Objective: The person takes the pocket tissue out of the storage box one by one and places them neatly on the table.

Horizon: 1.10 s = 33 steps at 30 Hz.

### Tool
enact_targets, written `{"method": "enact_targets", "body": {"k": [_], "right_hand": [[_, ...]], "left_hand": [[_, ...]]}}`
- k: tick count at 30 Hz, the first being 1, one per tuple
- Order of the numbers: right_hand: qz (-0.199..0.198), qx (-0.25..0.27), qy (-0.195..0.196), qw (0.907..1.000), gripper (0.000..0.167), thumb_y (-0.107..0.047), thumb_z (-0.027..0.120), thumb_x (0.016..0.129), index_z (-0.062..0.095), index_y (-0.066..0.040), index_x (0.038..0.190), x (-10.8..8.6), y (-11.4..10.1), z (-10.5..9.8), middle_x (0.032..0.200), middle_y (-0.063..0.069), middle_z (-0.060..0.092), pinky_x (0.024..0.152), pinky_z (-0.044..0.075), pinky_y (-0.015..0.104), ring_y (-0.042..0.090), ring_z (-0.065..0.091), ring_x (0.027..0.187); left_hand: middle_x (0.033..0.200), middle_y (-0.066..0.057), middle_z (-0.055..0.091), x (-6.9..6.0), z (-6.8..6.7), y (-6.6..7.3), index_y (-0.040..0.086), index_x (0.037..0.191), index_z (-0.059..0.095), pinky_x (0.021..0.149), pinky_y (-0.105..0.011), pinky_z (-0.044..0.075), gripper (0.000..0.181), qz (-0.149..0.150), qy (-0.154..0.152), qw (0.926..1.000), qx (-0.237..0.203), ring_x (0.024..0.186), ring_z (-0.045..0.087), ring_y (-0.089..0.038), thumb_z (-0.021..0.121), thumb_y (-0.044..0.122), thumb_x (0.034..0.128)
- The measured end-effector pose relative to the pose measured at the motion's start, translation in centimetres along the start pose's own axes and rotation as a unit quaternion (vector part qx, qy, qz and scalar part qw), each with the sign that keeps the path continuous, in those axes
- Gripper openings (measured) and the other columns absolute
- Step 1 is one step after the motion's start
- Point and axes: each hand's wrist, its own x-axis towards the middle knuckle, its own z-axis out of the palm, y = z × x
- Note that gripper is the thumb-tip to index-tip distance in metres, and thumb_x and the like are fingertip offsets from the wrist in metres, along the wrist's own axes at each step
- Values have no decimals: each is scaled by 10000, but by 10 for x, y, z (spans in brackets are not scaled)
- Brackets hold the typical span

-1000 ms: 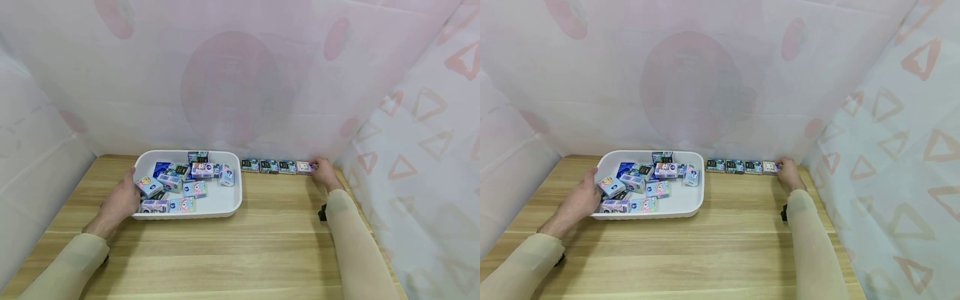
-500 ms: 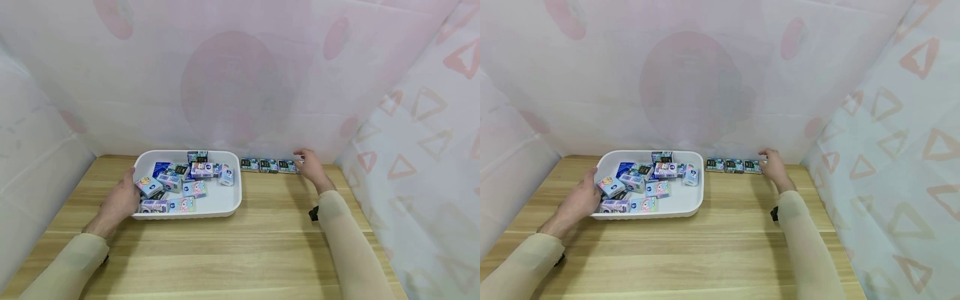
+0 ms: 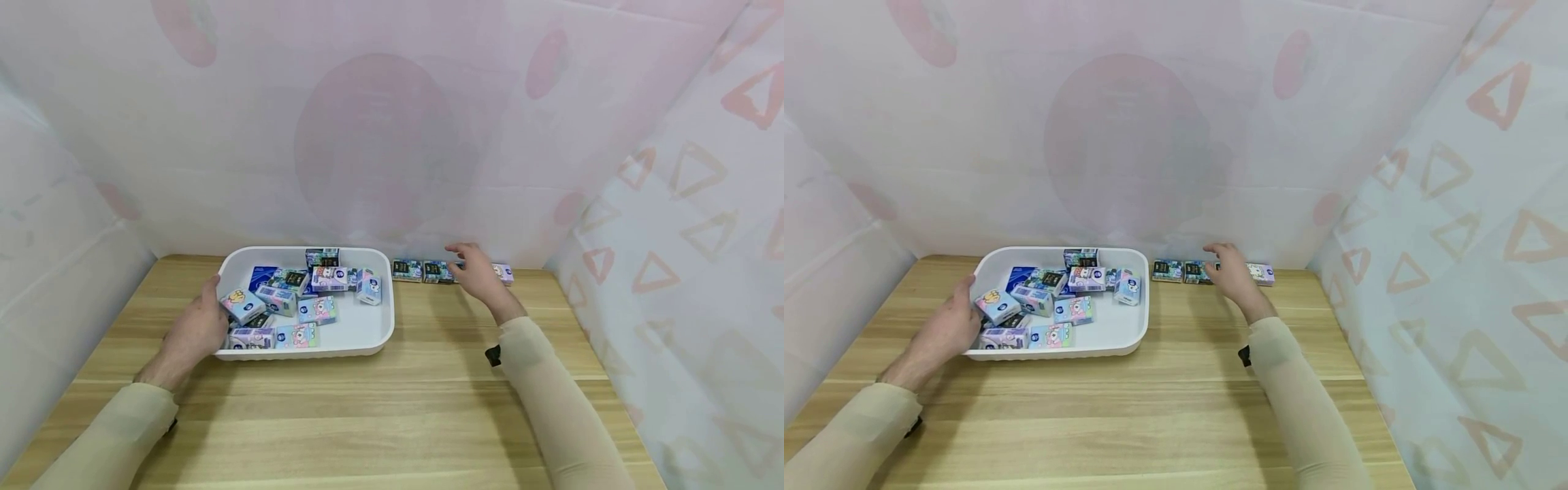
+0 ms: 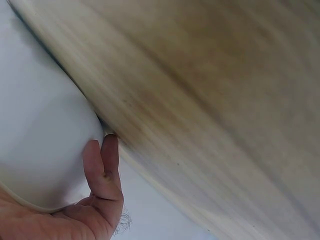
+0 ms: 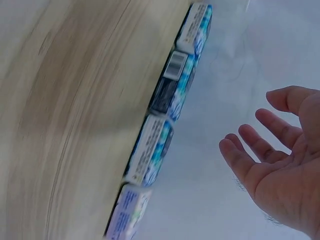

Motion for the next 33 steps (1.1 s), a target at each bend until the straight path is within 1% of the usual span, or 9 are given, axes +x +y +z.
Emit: {"method": "enact_targets", "body": {"k": [5,9,14,19,24,28,30,33], "right_hand": [[-212,-76,-54,9997,500,-176,624,1213,597,6,1678,-2,-20,13,1757,310,508,1265,540,672,526,559,1585],[-390,-182,-135,9990,503,-206,645,1212,610,1,1669,-3,-37,25,1752,298,533,1321,497,666,502,552,1609],[-519,-289,-251,9979,503,-224,674,1205,625,-17,1661,-4,-55,42,1743,270,561,1363,462,649,470,539,1642],[-630,-334,-337,9969,499,-214,694,1198,629,-13,1651,-3,-72,57,1738,260,574,1365,471,626,459,556,1636],[-639,-334,-415,9965,487,-230,697,1204,638,-46,1652,-1,-88,72,1738,219,587,1357,489,598,421,564,1636],[-726,-246,-468,9960,495,-204,705,1196,634,-50,1660,4,-100,84,1749,217,577,1346,506,582,413,572,1631],[-813,-226,-501,9952,501,-190,710,1189,630,-45,1662,7,-105,90,1750,216,576,1355,496,577,410,569,1634],[-926,-218,-589,9937,512,-184,710,1188,617,-51,1674,12,-111,101,1754,195,575,1365,486,565,393,562,1642]], "left_hand": [[1631,-556,407,-1,0,1,-82,1830,-84,858,-628,622,825,6,8,10000,47,1159,654,-556,387,33,1163],[1627,-555,410,-1,-1,1,-78,1832,-85,858,-633,619,824,13,9,10000,44,1158,653,-557,385,35,1164],[1631,-556,409,-2,-1,1,-80,1831,-81,843,-618,609,812,36,25,10000,13,1153,652,-557,367,42,1165],[1621,-555,420,-3,-1,1,-81,1832,-64,822,-601,596,798,55,57,10000,37,1133,656,-550,360,55,1169],[1614,-558,424,-3,-1,1,-84,1831,-56,823,-607,591,799,75,90,9999,47,1127,653,-551,365,59,1168],[1616,-561,419,-3,0,1,-85,1831,-55,879,-666,592,797,86,100,9999,50,1153,645,-564,360,61,1166],[1619,-563,413,-3,0,1,-83,1831,-57,921,-708,589,798,77,99,9999,58,1177,640,-576,360,59,1165],[1619,-565,413,-2,0,0,-85,1830,-58,955,-740,584,803,67,101,9999,76,1194,640,-585,363,52,1160]]}}
